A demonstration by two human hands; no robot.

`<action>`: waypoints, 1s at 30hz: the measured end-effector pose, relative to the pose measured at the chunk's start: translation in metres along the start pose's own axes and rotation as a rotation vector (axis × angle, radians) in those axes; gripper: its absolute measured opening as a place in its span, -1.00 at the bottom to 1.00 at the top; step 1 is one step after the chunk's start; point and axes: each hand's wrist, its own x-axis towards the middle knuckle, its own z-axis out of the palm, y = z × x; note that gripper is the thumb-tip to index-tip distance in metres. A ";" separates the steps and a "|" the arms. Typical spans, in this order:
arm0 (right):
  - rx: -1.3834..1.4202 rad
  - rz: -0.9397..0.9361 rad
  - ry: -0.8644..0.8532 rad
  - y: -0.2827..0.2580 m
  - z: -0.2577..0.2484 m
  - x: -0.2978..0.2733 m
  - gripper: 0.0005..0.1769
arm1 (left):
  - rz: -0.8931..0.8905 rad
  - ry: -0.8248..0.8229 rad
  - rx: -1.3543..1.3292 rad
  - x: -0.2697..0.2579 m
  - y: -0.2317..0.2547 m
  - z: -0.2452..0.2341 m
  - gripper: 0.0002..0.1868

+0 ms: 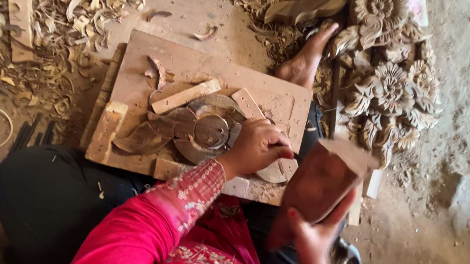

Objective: The person carves a floral design into a wooden board using a chisel and a wooden mallet. They repeatedly position the chisel and strike it to remove wood shavings, gradually shaping the pattern.

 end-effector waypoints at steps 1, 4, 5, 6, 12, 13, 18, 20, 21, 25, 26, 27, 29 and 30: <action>-0.013 0.007 -0.007 -0.003 -0.002 -0.002 0.33 | -0.029 -0.015 -0.020 -0.001 0.001 0.002 -0.73; 0.390 0.073 0.133 -0.012 -0.002 0.005 0.08 | -0.076 -0.032 -0.054 0.002 -0.003 0.002 -0.67; 0.590 0.109 0.205 -0.015 -0.003 0.008 -0.02 | -0.078 -0.031 -0.063 0.001 -0.005 0.003 -0.64; 0.456 0.080 0.150 -0.019 -0.003 0.010 0.00 | -0.086 -0.030 -0.069 -0.002 -0.005 0.003 -0.60; 0.031 -0.053 -0.007 -0.029 0.010 0.019 0.07 | -0.023 0.007 0.059 0.001 -0.007 0.003 -0.68; 0.242 -0.007 0.054 -0.028 0.016 0.022 0.03 | -0.025 0.010 0.040 0.003 -0.009 0.002 -0.68; 0.397 -0.037 0.124 -0.025 0.019 0.028 0.03 | -0.073 0.081 0.024 0.002 -0.006 0.004 -0.69; -0.377 -0.344 -0.120 -0.022 0.017 0.030 0.22 | -0.070 0.111 0.047 0.006 -0.007 0.004 -0.69; -0.123 -0.211 -0.070 -0.022 0.015 0.028 0.22 | -0.071 0.120 0.056 0.006 -0.006 0.005 -0.70; 0.675 0.088 0.152 -0.017 0.018 0.045 0.17 | -0.082 0.143 0.029 0.011 -0.010 0.006 -0.72; 0.818 0.114 0.235 -0.016 0.019 0.046 0.15 | -0.116 0.134 0.023 0.011 -0.011 0.007 -0.70; 0.554 0.039 0.103 -0.016 0.019 0.048 0.17 | -0.151 0.125 0.018 0.010 -0.010 0.007 -0.68; 0.035 -0.130 -0.137 -0.014 0.020 0.054 0.23 | -0.119 0.191 0.063 0.016 -0.009 0.009 -0.72; 0.167 -0.060 -0.086 -0.014 0.022 0.055 0.25 | -0.104 0.217 0.085 0.016 -0.009 0.008 -0.73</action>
